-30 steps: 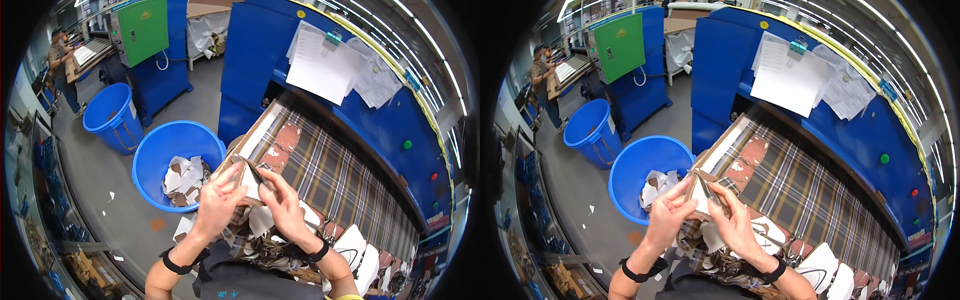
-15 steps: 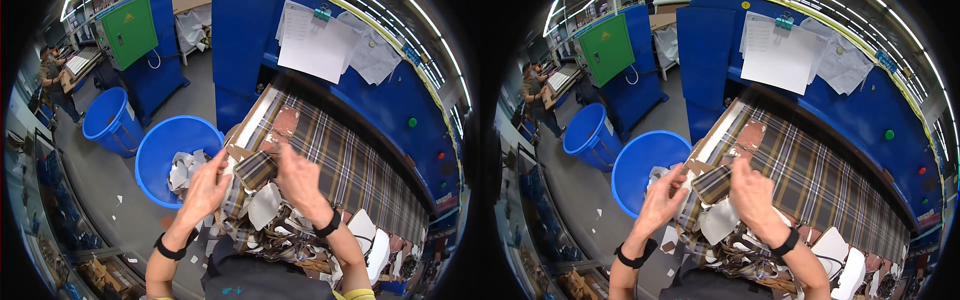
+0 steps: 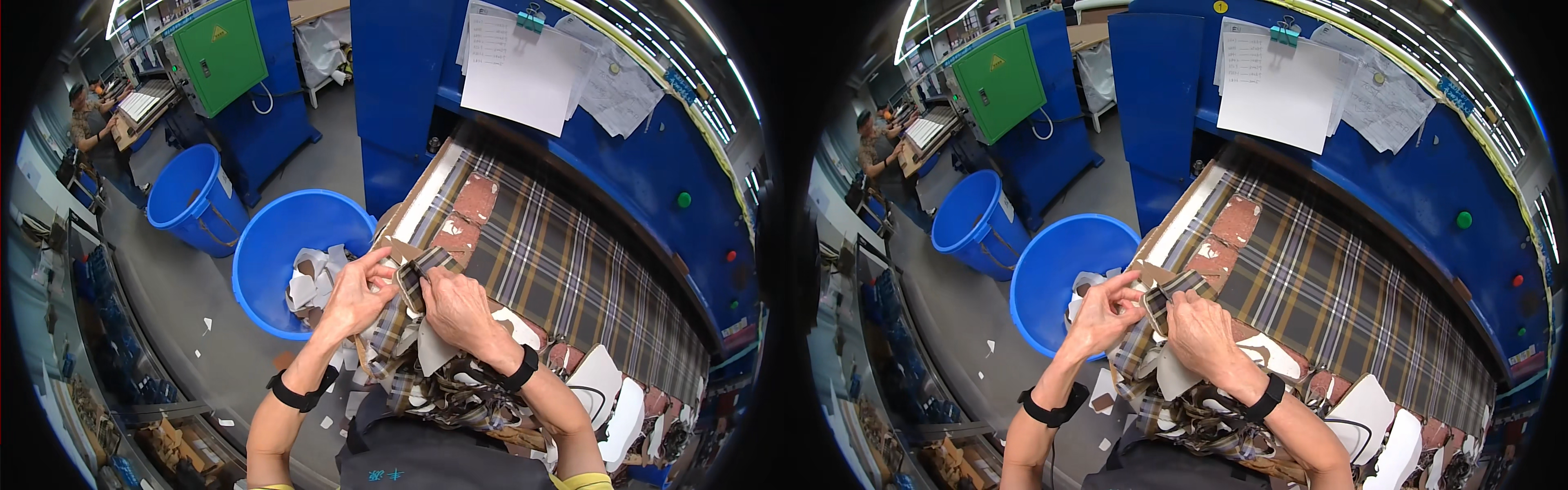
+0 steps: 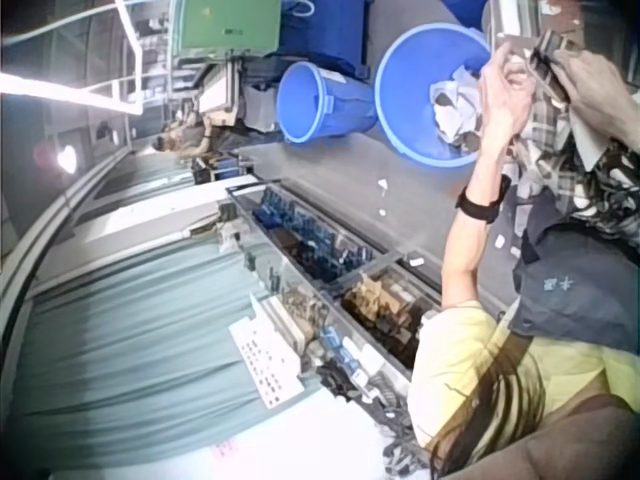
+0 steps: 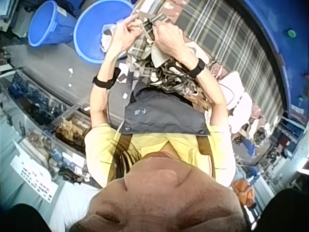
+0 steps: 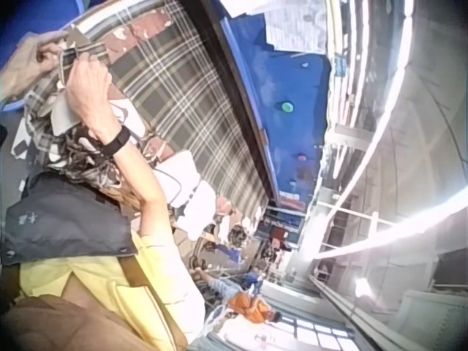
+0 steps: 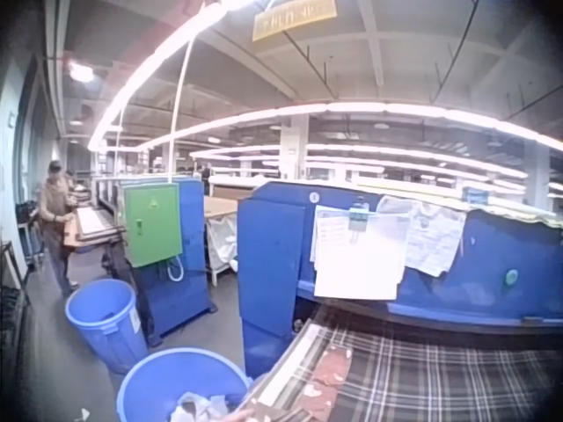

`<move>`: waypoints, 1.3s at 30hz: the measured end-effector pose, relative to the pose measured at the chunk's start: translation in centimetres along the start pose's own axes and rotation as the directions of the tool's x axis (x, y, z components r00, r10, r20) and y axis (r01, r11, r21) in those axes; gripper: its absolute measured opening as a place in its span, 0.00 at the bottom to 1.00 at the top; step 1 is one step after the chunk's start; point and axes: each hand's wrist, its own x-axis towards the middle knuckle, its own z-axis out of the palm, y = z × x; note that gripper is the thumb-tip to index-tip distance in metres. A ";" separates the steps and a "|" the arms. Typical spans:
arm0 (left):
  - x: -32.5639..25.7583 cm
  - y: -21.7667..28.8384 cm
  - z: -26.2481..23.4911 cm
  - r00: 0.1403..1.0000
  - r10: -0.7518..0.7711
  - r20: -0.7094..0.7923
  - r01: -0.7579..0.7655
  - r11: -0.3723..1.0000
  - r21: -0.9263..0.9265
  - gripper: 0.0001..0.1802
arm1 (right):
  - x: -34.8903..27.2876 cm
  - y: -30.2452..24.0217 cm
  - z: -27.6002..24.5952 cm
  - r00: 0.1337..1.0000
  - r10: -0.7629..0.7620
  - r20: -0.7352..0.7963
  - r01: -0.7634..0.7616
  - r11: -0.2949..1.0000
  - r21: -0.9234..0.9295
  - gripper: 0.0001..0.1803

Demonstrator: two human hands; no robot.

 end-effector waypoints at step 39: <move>0.4 -0.1 0.5 1.000 0.001 0.021 0.001 0.997 -0.083 0.36 | 0.0 -0.1 -0.6 0.993 0.031 0.110 -0.035 0.998 0.042 0.17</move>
